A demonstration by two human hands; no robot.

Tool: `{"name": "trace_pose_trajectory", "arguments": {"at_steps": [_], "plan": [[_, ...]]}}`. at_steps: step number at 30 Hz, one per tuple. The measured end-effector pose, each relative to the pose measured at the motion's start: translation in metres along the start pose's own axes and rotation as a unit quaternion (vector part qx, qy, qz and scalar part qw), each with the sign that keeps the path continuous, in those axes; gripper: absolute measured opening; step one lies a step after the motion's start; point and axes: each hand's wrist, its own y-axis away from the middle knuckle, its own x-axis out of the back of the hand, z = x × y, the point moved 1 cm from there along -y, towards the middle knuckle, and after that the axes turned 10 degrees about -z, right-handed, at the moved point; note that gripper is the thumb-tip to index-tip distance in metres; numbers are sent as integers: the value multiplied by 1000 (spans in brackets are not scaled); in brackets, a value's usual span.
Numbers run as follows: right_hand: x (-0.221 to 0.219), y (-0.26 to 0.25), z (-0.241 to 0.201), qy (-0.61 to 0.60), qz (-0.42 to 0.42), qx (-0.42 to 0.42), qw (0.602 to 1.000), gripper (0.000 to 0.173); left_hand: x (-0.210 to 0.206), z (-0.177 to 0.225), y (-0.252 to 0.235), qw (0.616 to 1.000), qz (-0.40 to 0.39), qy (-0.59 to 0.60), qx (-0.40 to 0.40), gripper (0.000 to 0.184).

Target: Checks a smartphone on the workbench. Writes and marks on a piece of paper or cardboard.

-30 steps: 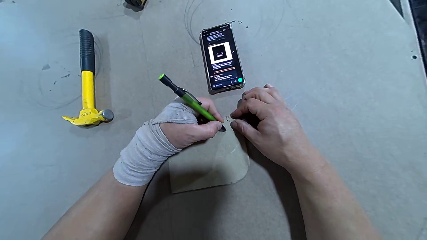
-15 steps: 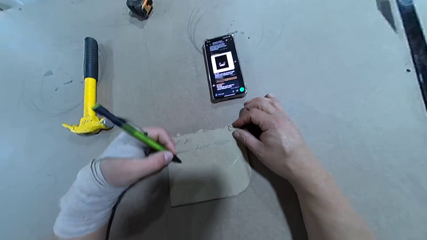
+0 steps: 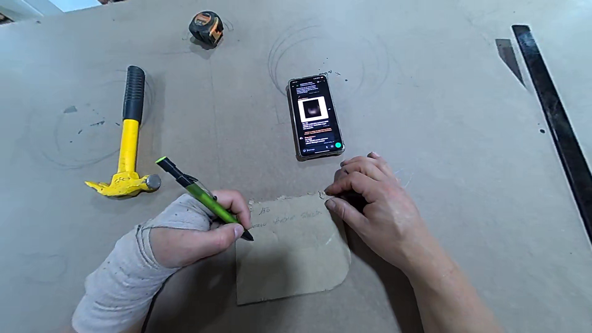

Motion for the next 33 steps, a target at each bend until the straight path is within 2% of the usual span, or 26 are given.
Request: {"name": "trace_pose_trajectory", "arguments": {"at_steps": [15,21,26,33], "plan": [[2,0,2,-1,-7,14,1000,15,3,10,-3,1000,10,4,5,16],[3,-1,1,0,-26,16,1000,20,2,16,-5,998,17,-63,-6,8],[3,-2,1,4,-24,7,1000,23,1,18,-5,998,40,-41,-39,6],[2,-2,1,5,-18,3,1000,24,-2,25,-8,996,0,-88,-10,5]]}}
